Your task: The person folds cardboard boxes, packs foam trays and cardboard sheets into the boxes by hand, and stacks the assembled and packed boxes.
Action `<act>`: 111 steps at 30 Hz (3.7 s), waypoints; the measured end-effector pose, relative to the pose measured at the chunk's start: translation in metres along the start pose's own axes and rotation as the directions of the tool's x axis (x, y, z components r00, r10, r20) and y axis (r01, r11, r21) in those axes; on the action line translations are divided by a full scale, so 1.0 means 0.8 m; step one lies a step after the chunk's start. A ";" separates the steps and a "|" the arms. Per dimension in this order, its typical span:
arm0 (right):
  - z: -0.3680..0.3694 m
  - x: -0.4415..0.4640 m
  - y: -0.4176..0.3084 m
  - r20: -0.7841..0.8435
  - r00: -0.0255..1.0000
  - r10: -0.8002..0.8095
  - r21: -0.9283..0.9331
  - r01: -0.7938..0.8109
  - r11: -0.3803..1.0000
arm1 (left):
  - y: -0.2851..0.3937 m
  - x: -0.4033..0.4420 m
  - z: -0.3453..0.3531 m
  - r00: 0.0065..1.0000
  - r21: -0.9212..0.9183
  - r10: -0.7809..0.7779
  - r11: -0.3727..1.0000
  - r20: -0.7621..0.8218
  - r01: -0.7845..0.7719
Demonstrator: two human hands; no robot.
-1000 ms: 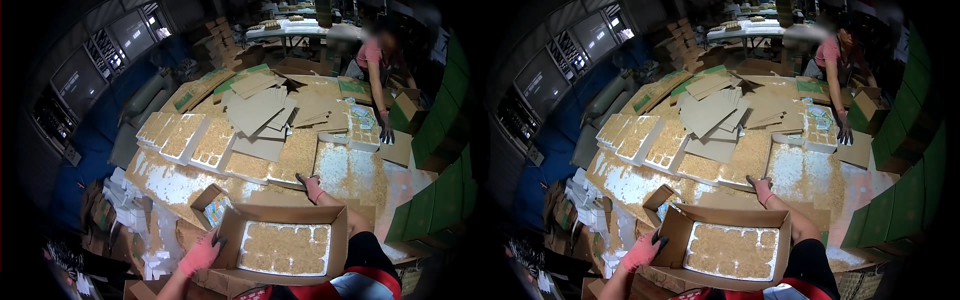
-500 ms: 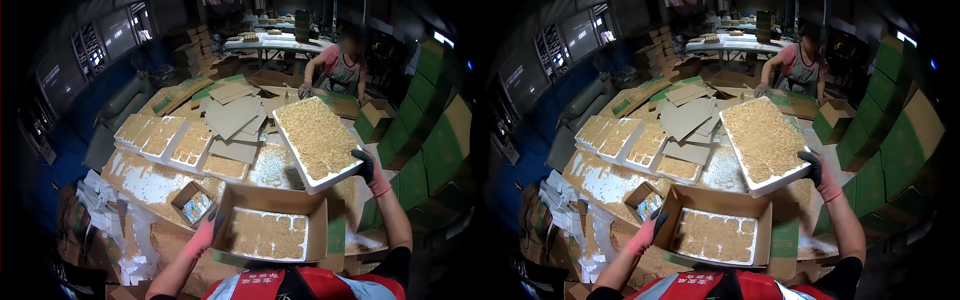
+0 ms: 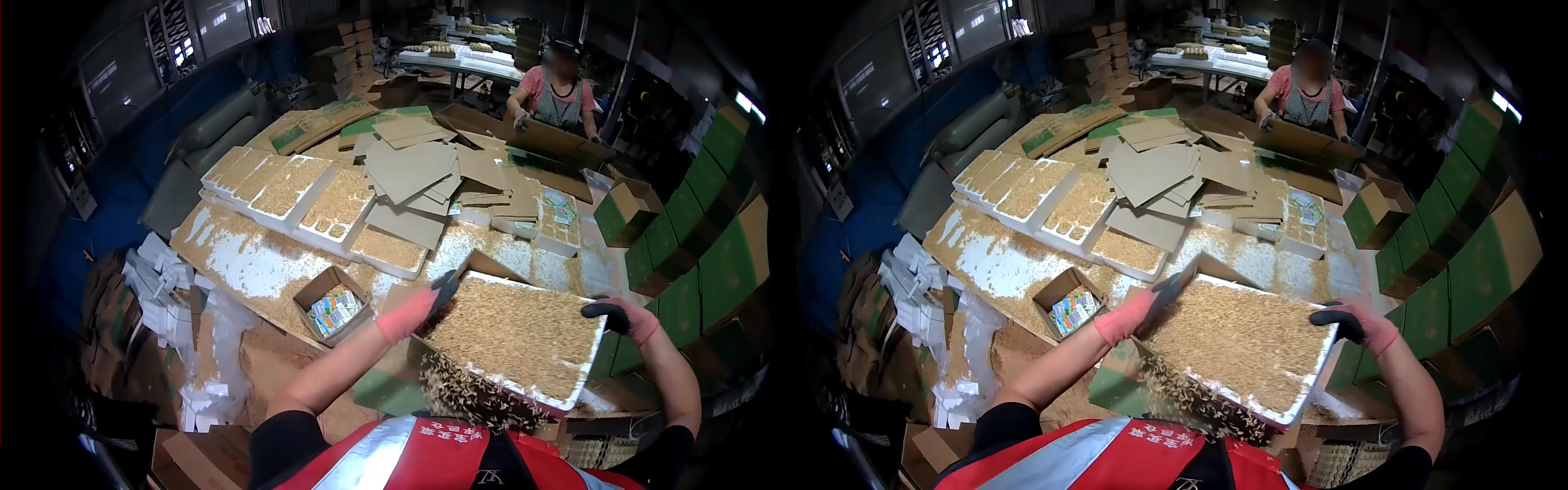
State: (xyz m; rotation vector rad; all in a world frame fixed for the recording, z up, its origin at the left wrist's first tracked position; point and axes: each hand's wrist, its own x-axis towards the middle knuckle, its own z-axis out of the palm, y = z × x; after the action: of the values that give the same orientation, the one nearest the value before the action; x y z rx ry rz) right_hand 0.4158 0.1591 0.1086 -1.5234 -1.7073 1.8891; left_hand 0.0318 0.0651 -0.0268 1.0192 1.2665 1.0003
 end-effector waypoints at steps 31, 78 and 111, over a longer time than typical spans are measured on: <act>0.078 -0.046 0.010 -0.435 0.498 -0.750 -0.773 0.220 0.595 | 0.095 -0.052 0.081 0.689 0.706 0.324 0.084 0.648 -0.703; -0.150 -0.366 -0.180 -0.660 0.275 -0.699 -0.074 0.902 0.425 | 0.403 0.015 0.188 0.077 -0.275 0.984 0.030 -0.163 -0.961; -0.247 -0.318 0.246 -0.366 -0.760 -0.537 -0.883 0.102 0.458 | 0.461 0.047 0.621 -0.052 -0.085 0.948 -0.026 0.313 -0.996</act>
State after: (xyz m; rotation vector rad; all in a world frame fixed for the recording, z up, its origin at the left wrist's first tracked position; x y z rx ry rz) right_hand 0.7746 0.0433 0.1233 -0.8571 -1.0072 -0.7176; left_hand 0.5214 0.1750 0.3370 2.3009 0.0430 1.7322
